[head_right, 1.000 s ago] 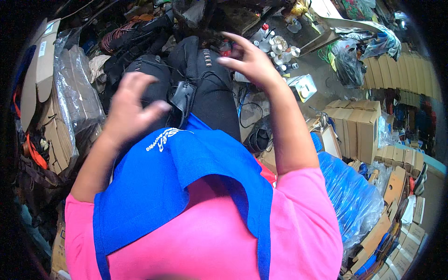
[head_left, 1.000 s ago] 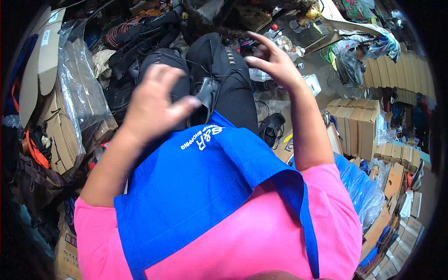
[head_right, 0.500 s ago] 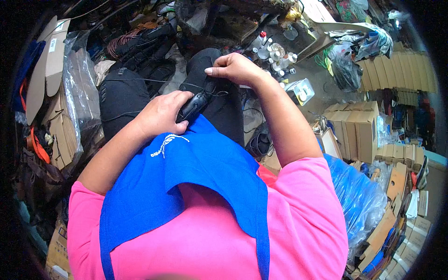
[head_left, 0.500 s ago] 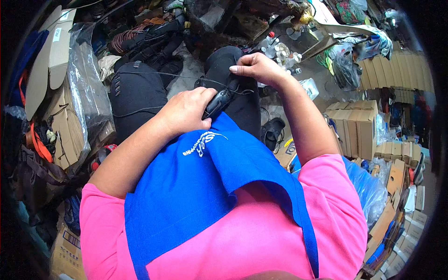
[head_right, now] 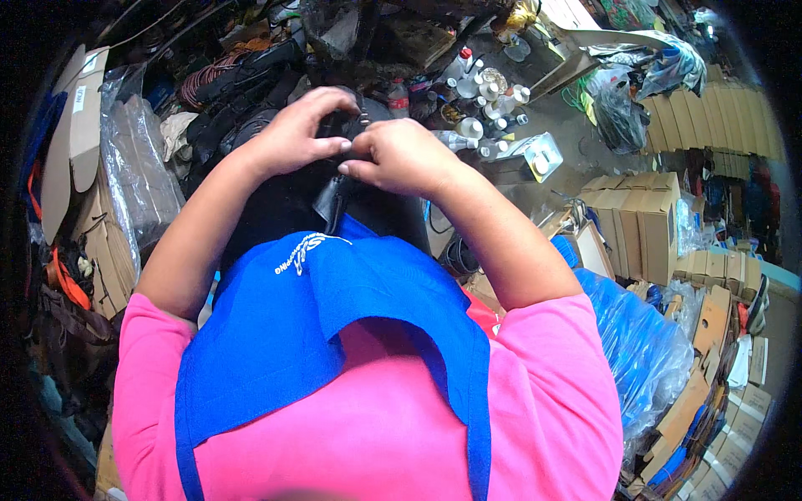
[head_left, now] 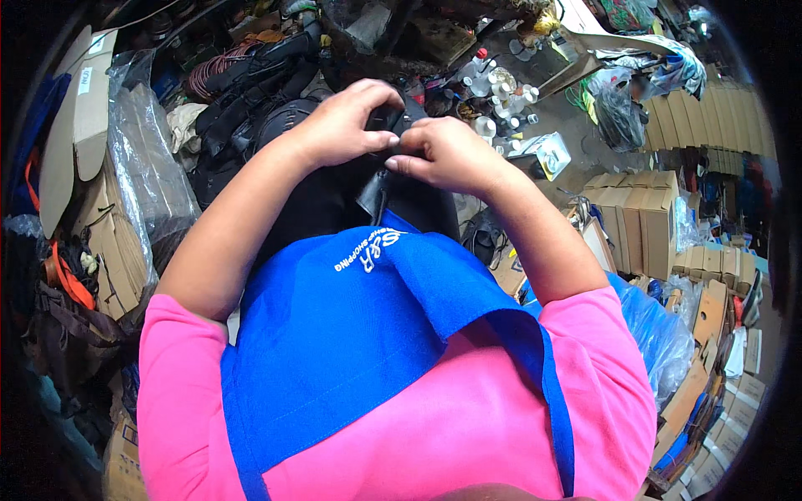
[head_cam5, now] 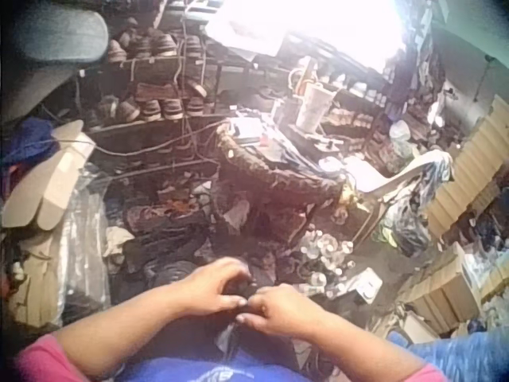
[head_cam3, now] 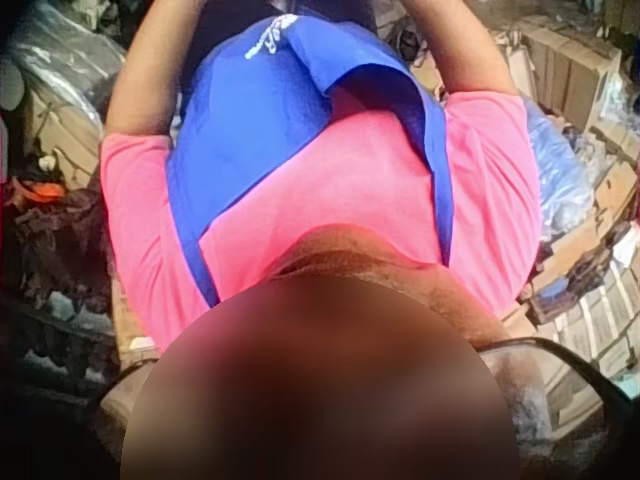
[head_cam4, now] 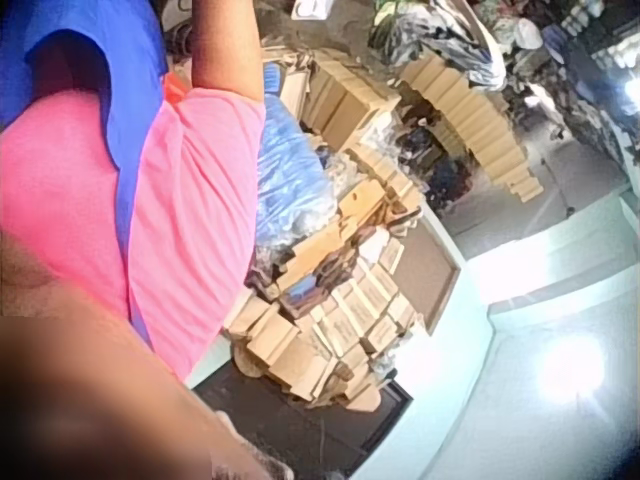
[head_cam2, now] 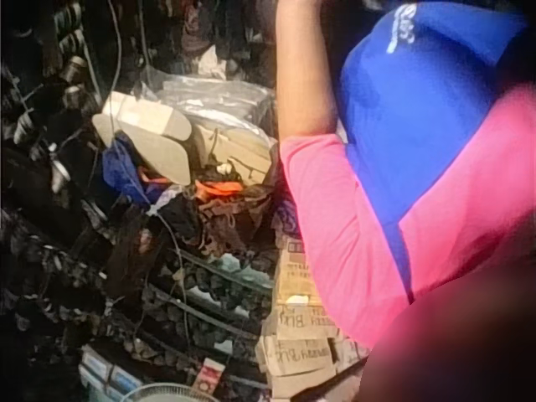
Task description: Hand-sewing a black leather shoe component using a needle and thread.
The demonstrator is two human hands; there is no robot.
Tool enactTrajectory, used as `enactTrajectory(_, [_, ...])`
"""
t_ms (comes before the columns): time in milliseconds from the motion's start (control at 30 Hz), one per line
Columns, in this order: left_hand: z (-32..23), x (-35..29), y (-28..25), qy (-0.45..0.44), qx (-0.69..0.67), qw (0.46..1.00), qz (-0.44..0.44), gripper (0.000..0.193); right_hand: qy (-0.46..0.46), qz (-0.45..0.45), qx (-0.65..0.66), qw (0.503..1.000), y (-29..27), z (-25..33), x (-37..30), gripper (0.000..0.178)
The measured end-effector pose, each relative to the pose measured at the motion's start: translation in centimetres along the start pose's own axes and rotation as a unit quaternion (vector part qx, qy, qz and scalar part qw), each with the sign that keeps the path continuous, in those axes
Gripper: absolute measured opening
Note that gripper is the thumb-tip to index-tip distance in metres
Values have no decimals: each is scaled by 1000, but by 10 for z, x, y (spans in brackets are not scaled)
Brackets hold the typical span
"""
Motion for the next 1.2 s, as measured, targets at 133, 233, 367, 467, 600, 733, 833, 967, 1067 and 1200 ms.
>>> enactTrajectory(133, [15,10,19,-34,-39,996,75,38,1,51,21,998,5,0,-3,25])
enactTrajectory(233, [21,12,23,-28,-69,996,54,36,-2,74,18,997,5,-2,-7,23])
enactTrajectory(367, [20,14,22,-15,-84,995,43,34,2,24,95,995,4,0,-29,24])
enactTrajectory(467, [22,14,15,-29,-70,996,52,33,-34,-14,195,980,-14,12,-45,30])
enactTrajectory(600, [21,17,3,-10,-124,980,153,23,53,-80,220,971,-16,9,-45,15])
enactTrajectory(733, [22,23,-9,-35,-132,968,211,18,45,-99,90,990,-5,4,-36,16])
enactTrajectory(833, [18,23,-10,-57,-128,962,235,18,62,-77,56,994,0,1,-32,20])
enactTrajectory(967, [16,21,-12,-60,-131,960,239,20,64,-74,50,994,1,-1,-29,22])
enactTrajectory(1067, [17,21,-12,-52,-122,960,248,23,84,-56,29,994,-1,2,-26,23])
enactTrajectory(1200, [16,22,-13,-49,-120,958,254,24,95,-66,-5,993,2,9,-24,22])
Point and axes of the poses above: each hand's wrist, its own x-axis towards the middle knuckle, its own y-axis out of the palm, z = x × y, the point moved 4 cm from there along x, towards the middle knuckle, and after that the axes turned 8 degrees about z, right-handed, at the moved point
